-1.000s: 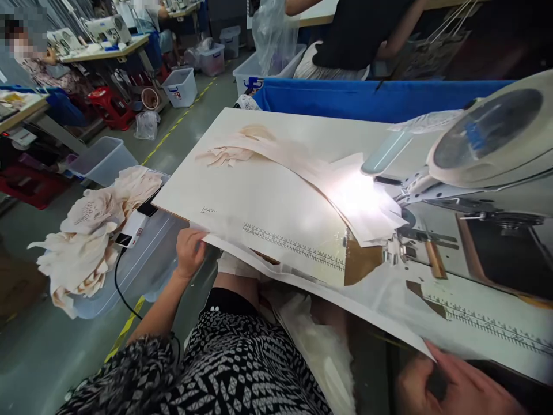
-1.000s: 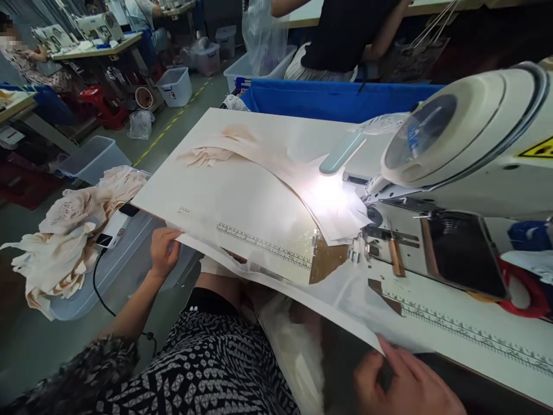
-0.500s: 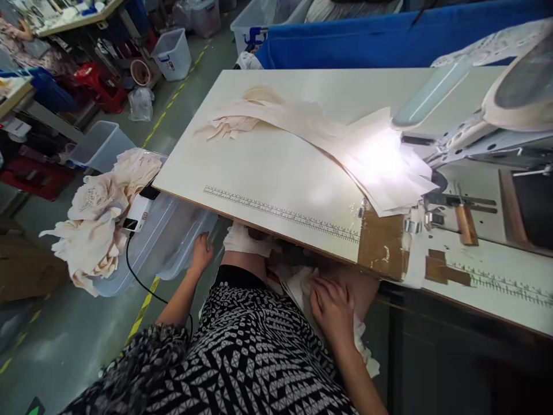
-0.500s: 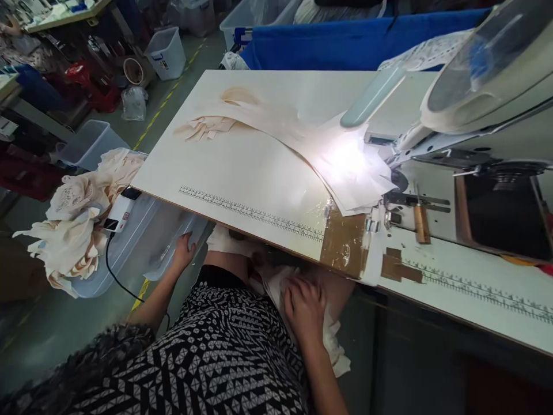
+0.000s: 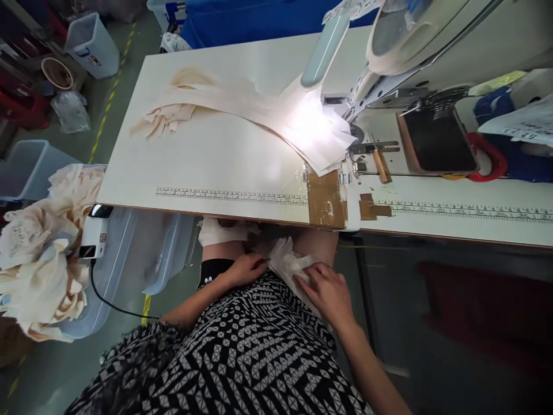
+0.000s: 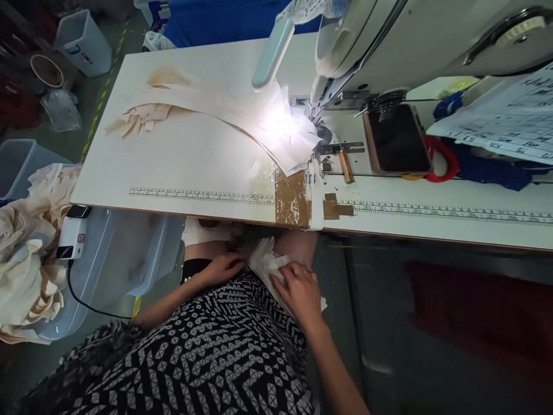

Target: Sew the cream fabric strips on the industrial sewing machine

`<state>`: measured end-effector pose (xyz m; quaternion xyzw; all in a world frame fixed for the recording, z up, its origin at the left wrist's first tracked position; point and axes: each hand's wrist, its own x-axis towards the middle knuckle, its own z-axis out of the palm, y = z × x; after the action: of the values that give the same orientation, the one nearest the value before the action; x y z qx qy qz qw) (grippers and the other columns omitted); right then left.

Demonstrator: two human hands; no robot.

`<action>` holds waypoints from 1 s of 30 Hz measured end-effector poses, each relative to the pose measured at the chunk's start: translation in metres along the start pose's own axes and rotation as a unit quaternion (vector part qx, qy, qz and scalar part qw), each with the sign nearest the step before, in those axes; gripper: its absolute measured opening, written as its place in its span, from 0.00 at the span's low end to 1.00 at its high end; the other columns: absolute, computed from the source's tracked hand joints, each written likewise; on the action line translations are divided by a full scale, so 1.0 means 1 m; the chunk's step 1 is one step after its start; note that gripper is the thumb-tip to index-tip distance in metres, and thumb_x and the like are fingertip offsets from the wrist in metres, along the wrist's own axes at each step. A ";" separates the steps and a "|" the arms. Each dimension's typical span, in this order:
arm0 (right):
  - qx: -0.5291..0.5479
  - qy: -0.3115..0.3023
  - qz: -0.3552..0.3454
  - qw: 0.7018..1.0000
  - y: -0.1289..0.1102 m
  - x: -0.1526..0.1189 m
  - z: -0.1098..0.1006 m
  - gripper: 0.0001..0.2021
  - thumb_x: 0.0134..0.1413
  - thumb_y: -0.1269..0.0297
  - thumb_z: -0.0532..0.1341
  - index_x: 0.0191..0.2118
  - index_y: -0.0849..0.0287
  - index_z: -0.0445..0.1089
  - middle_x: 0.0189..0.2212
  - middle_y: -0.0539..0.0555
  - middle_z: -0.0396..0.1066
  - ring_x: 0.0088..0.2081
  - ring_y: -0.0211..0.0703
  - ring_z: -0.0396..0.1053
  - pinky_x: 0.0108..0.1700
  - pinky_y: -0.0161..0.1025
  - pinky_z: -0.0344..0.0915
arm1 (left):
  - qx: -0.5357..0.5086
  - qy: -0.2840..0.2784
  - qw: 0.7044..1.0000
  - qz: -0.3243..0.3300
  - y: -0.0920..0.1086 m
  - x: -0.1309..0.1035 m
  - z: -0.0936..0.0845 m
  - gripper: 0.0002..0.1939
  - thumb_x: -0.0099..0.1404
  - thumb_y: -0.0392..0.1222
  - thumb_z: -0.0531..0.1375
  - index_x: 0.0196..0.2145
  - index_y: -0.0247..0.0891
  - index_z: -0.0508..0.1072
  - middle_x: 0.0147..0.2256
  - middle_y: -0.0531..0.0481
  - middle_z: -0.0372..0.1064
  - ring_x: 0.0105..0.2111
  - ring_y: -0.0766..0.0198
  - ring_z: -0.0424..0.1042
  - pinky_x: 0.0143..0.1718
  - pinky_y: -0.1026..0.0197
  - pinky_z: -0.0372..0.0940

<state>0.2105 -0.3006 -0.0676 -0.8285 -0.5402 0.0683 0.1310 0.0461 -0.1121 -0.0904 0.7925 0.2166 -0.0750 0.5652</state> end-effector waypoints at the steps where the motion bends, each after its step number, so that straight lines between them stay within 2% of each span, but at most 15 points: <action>1: -0.006 -0.010 -0.008 1.000 -0.002 0.000 0.000 0.24 0.68 0.52 0.45 0.30 0.58 0.71 0.29 0.56 0.71 0.34 0.47 0.68 0.36 0.41 0.54 | 0.010 -0.027 1.000 0.005 0.002 0.001 0.002 0.16 0.67 0.44 0.53 0.47 0.36 0.74 0.44 0.45 0.75 0.40 0.61 0.73 0.43 0.61 0.66; 3: 0.015 -0.008 -0.003 1.000 -0.003 0.002 -0.001 0.25 0.69 0.55 0.44 0.27 0.58 0.69 0.26 0.55 0.71 0.32 0.45 0.68 0.35 0.41 0.54 | 0.013 -0.068 0.997 0.015 0.005 0.002 0.004 0.16 0.68 0.45 0.52 0.44 0.36 0.75 0.43 0.46 0.75 0.42 0.60 0.73 0.44 0.63 0.65; 6: 0.051 0.019 0.039 0.998 0.002 0.005 -0.005 0.24 0.69 0.53 0.45 0.27 0.58 0.70 0.22 0.53 0.70 0.27 0.44 0.67 0.33 0.39 0.55 | -0.009 -0.119 0.993 0.016 0.008 0.008 0.008 0.18 0.69 0.47 0.51 0.38 0.35 0.77 0.38 0.47 0.75 0.39 0.61 0.72 0.42 0.64 0.64; 9: 0.022 0.047 0.028 0.998 0.005 0.008 -0.013 0.23 0.68 0.55 0.45 0.32 0.58 0.73 0.28 0.55 0.73 0.30 0.46 0.68 0.33 0.40 0.56 | -0.045 -0.148 0.988 -0.025 0.015 0.019 0.017 0.19 0.67 0.50 0.53 0.31 0.34 0.77 0.32 0.48 0.73 0.36 0.59 0.70 0.42 0.62 0.63; 11: -0.012 0.089 0.001 0.996 0.001 0.009 -0.020 0.22 0.67 0.57 0.47 0.33 0.59 0.74 0.33 0.57 0.74 0.33 0.48 0.68 0.35 0.42 0.57 | -0.117 -0.146 0.979 -0.082 0.022 0.025 0.024 0.20 0.65 0.51 0.55 0.27 0.33 0.75 0.28 0.48 0.71 0.36 0.58 0.69 0.44 0.60 0.62; 13: -0.008 0.137 -0.017 0.990 -0.007 0.008 -0.027 0.19 0.67 0.59 0.49 0.33 0.60 0.74 0.30 0.56 0.73 0.32 0.47 0.68 0.35 0.41 0.59 | -0.195 -0.138 0.964 -0.119 0.032 0.029 0.031 0.20 0.64 0.51 0.56 0.26 0.32 0.75 0.27 0.48 0.70 0.36 0.58 0.69 0.45 0.59 0.62; 16: 0.070 0.180 -0.048 0.980 -0.020 0.006 -0.039 0.14 0.67 0.62 0.51 0.36 0.60 0.71 0.28 0.53 0.73 0.29 0.41 0.69 0.35 0.38 0.61 | -0.273 -0.121 0.949 -0.106 0.048 0.031 0.039 0.21 0.66 0.53 0.53 0.35 0.31 0.75 0.33 0.47 0.72 0.38 0.60 0.70 0.45 0.60 0.64; 19: 0.093 0.181 -0.088 0.975 -0.028 0.011 -0.052 0.12 0.66 0.60 0.53 0.34 0.58 0.70 0.27 0.51 0.73 0.28 0.40 0.69 0.36 0.38 0.61 | -0.427 -0.064 0.896 -0.104 0.062 0.033 0.036 0.24 0.63 0.57 0.54 0.42 0.32 0.73 0.35 0.48 0.69 0.35 0.65 0.68 0.42 0.60 0.64; 20: 0.089 0.189 -0.090 0.974 -0.029 0.015 -0.056 0.12 0.66 0.60 0.54 0.34 0.58 0.70 0.28 0.52 0.73 0.29 0.42 0.69 0.36 0.40 0.61 | -0.460 -0.052 0.881 -0.102 0.067 0.034 0.031 0.23 0.62 0.57 0.56 0.41 0.33 0.73 0.33 0.50 0.67 0.32 0.67 0.66 0.40 0.61 0.63; 21: 0.088 0.197 -0.091 0.972 -0.030 0.021 -0.061 0.12 0.65 0.59 0.54 0.35 0.57 0.71 0.29 0.53 0.73 0.31 0.44 0.70 0.37 0.41 0.62 | -0.462 -0.063 0.879 -0.094 0.071 0.034 0.024 0.21 0.61 0.57 0.58 0.38 0.33 0.72 0.30 0.53 0.65 0.29 0.69 0.63 0.38 0.62 0.62; 23: 0.113 0.186 -0.107 0.970 -0.030 0.035 -0.070 0.13 0.65 0.58 0.52 0.40 0.56 0.72 0.35 0.55 0.75 0.37 0.48 0.72 0.41 0.43 0.65 | -0.377 -0.149 0.913 -0.055 0.082 0.032 0.004 0.16 0.60 0.52 0.60 0.29 0.35 0.71 0.24 0.57 0.59 0.25 0.72 0.58 0.32 0.65 0.58; 25: 0.168 0.119 -0.148 0.967 -0.028 0.047 -0.076 0.14 0.65 0.57 0.51 0.41 0.54 0.73 0.38 0.54 0.75 0.42 0.48 0.73 0.46 0.44 0.68 | -0.259 -0.247 0.934 0.000 0.093 0.026 -0.022 0.13 0.62 0.47 0.60 0.25 0.35 0.68 0.21 0.58 0.56 0.24 0.73 0.55 0.29 0.66 0.54; 26: 0.198 0.075 -0.169 0.963 -0.025 0.051 -0.078 0.14 0.65 0.57 0.51 0.37 0.53 0.73 0.36 0.52 0.75 0.41 0.48 0.73 0.49 0.44 0.68 | -0.214 -0.268 0.939 0.025 0.098 0.022 -0.037 0.12 0.62 0.45 0.61 0.24 0.35 0.68 0.21 0.58 0.56 0.24 0.73 0.56 0.28 0.66 0.54; 28: 0.237 0.000 -0.185 0.954 -0.016 0.053 -0.081 0.15 0.64 0.56 0.53 0.29 0.52 0.72 0.29 0.49 0.74 0.35 0.46 0.74 0.49 0.43 0.70 | -0.164 -0.250 0.953 0.054 0.104 0.011 -0.067 0.10 0.61 0.45 0.62 0.26 0.36 0.70 0.22 0.58 0.60 0.25 0.73 0.58 0.28 0.67 0.55; 30: 0.246 -0.030 -0.172 0.953 -0.001 0.047 -0.082 0.16 0.61 0.52 0.56 0.26 0.52 0.71 0.24 0.49 0.72 0.29 0.46 0.73 0.40 0.39 0.73 | -0.133 -0.202 0.968 0.064 0.103 -0.005 -0.098 0.10 0.58 0.47 0.64 0.28 0.37 0.72 0.24 0.58 0.63 0.26 0.73 0.61 0.28 0.68 0.57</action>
<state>0.2495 -0.2688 0.0127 -0.6627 -0.6448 0.2003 0.3239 0.0736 -0.0495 0.0348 0.6911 0.0553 -0.1678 0.7008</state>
